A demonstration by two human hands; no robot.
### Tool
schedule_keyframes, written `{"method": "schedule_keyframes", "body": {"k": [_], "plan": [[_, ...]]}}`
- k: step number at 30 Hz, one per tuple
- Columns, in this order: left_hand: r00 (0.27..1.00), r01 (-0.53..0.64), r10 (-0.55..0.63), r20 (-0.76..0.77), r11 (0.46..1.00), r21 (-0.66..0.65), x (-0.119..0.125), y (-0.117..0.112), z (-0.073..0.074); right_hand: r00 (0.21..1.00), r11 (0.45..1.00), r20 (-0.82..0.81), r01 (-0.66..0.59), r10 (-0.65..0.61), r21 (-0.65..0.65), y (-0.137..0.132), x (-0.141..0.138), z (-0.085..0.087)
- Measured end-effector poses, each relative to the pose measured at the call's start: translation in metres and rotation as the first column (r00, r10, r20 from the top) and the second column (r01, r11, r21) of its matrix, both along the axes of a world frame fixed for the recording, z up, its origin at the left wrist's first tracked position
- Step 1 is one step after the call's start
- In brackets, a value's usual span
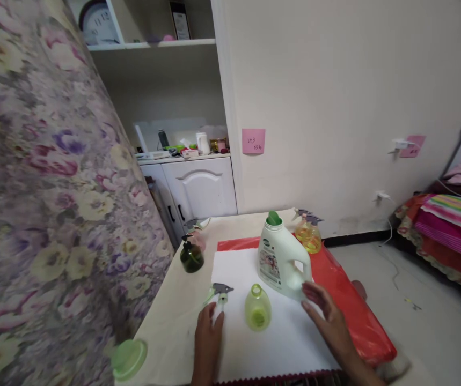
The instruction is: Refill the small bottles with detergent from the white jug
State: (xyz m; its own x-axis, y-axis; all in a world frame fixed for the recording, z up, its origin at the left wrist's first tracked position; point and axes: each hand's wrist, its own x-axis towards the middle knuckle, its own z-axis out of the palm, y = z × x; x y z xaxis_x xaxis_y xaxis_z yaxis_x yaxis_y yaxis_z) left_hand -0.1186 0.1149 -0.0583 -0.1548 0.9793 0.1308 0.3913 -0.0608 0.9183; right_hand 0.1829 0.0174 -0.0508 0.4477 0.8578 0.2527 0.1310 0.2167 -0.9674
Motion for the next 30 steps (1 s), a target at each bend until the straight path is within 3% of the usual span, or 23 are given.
{"method": "schedule_keyframes", "body": {"k": [2,4,8,13,20,30], "plan": [[0.998,-0.058,0.058,0.000,0.994,0.090,0.008,-0.017,0.007,0.993,0.992,-0.017,0.114,-0.113,0.052,0.007,0.019,0.015],[0.998,-0.047,0.041,0.042,0.990,0.136,0.024,-0.034,0.014,0.980,0.979,0.002,0.198,-0.199,0.054,0.019,0.034,0.026],[0.991,0.076,-0.091,0.096,0.986,0.147,0.062,-0.051,0.029,0.990,0.990,0.015,0.139,-0.139,0.016,0.046,0.043,0.036],[0.972,0.185,-0.205,0.116,0.968,0.167,0.090,-0.038,0.048,1.000,1.000,0.029,-0.003,0.004,-0.025,0.071,0.040,0.043],[0.915,0.388,-0.397,0.074,0.915,0.111,0.098,-0.020,0.057,0.992,0.991,0.077,-0.096,0.103,-0.092,0.084,0.049,0.060],[0.907,0.379,-0.389,0.162,0.921,0.089,0.095,-0.020,0.060,0.982,0.988,0.140,-0.114,0.127,-0.101,0.089,0.035,0.075]]}}
